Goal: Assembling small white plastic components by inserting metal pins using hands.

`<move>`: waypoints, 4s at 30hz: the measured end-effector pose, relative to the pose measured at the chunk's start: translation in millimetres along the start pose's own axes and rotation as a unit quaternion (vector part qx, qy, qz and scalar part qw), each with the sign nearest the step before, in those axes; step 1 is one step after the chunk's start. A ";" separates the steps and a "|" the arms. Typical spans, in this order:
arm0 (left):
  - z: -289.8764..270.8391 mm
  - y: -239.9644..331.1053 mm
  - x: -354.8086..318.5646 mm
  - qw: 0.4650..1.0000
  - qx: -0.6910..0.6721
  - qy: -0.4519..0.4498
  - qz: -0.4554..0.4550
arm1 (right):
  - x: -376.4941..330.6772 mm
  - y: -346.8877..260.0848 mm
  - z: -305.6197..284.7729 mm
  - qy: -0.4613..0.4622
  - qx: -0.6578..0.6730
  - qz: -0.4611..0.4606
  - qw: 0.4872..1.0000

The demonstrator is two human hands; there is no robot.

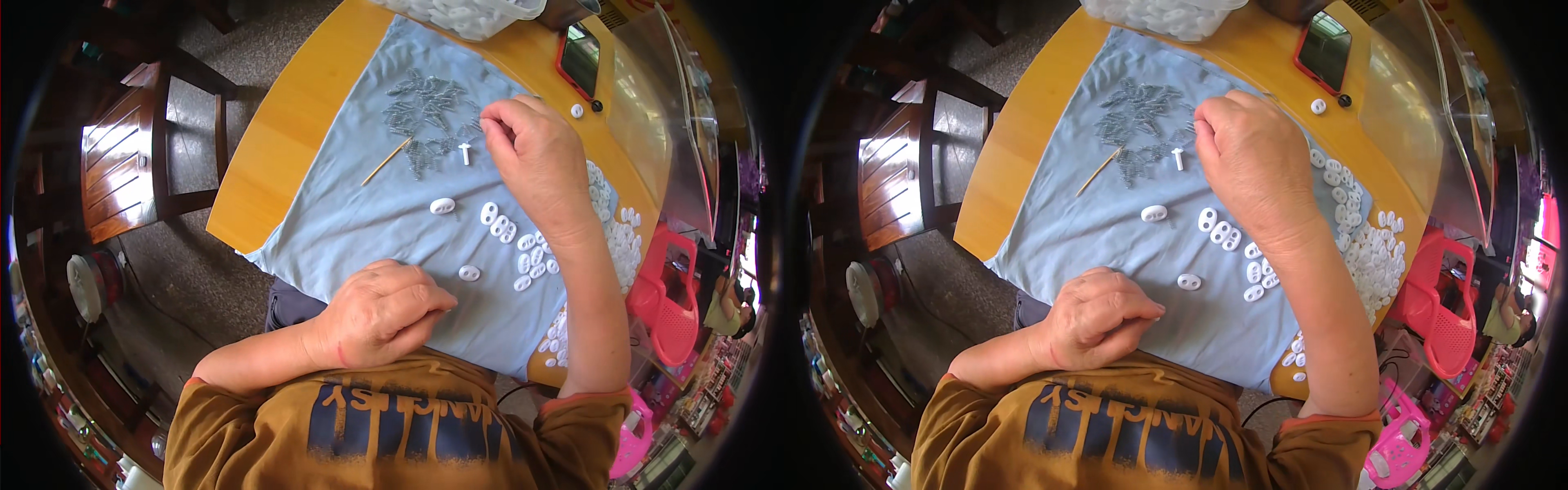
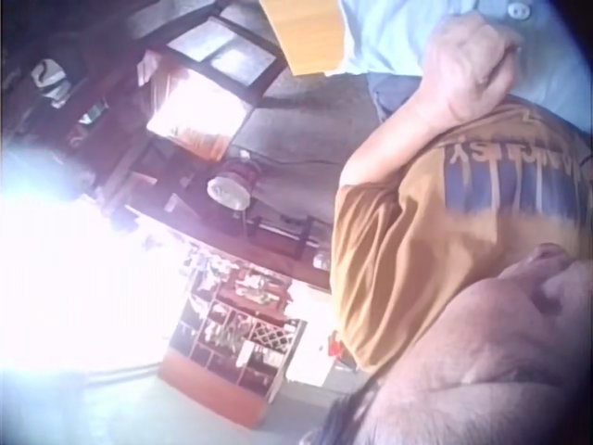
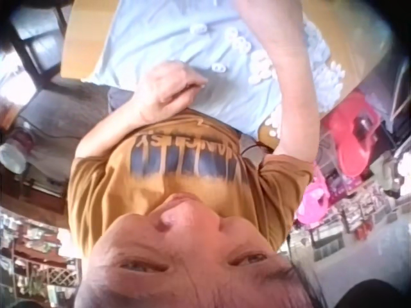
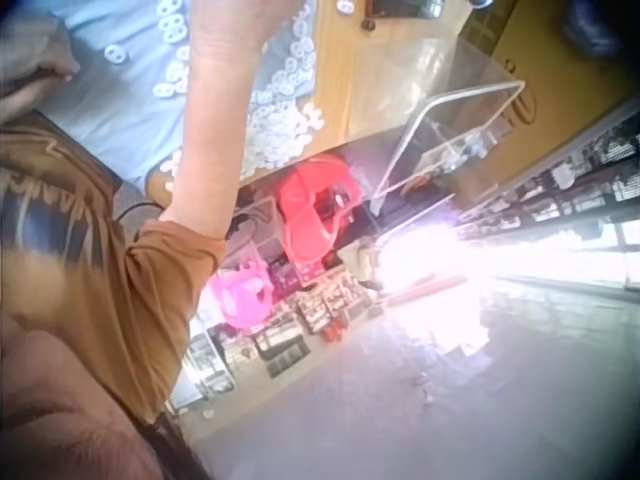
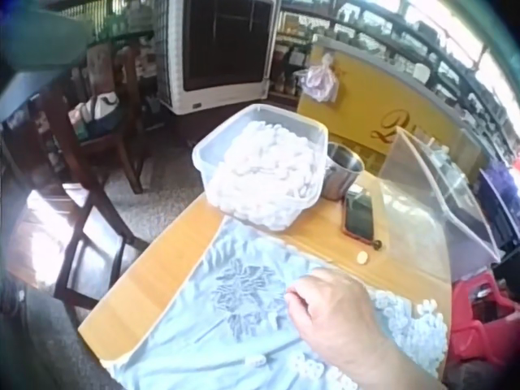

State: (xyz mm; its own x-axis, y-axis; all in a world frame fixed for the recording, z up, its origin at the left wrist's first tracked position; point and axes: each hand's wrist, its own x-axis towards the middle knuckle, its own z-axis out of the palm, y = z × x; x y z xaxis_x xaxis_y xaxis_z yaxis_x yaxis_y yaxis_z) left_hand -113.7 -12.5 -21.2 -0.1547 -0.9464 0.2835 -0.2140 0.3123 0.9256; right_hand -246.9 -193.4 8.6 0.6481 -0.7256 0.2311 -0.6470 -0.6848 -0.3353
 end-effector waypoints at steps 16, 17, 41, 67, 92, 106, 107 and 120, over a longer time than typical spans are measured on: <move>-2.4 -3.4 -0.7 1.000 -0.013 0.000 0.025 | 8.7 -4.4 -1.5 -0.016 -0.125 -0.132 0.983; -2.7 -3.3 -0.3 1.000 -0.014 0.001 0.026 | 10.3 -4.4 -2.6 -0.016 -0.126 -0.132 0.983; -14.3 10.3 -4.4 0.978 -0.174 0.021 -0.111 | -51.6 -44.7 -35.1 -0.013 0.418 0.199 0.886; 15.1 60.6 -6.4 0.880 -0.417 0.025 -0.226 | -153.7 -85.7 -56.0 0.056 0.493 0.147 0.856; 8.7 44.2 -10.3 0.949 -0.271 0.010 -0.162 | -138.2 -89.7 -53.6 0.069 0.260 0.013 0.963; 10.2 34.2 -13.2 0.983 -0.163 0.022 -0.087 | -140.3 -91.5 -49.7 0.042 0.320 0.098 0.941; 10.1 36.2 -13.9 0.975 -0.188 0.020 -0.114 | -141.4 -91.2 -49.2 0.043 0.320 0.097 0.941; 19.3 35.4 -20.8 0.952 -0.214 0.031 -0.219 | -154.7 -87.6 -34.4 0.026 0.425 0.184 0.886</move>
State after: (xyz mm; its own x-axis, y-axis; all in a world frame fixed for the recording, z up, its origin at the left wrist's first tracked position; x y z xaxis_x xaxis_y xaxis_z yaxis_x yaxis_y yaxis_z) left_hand -136.7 19.8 0.9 -0.0804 -0.9854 -0.1500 0.1698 -0.1618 0.9721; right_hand -304.3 -23.5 33.7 0.4221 -0.9065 -0.0013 -0.2600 -0.1197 -0.9582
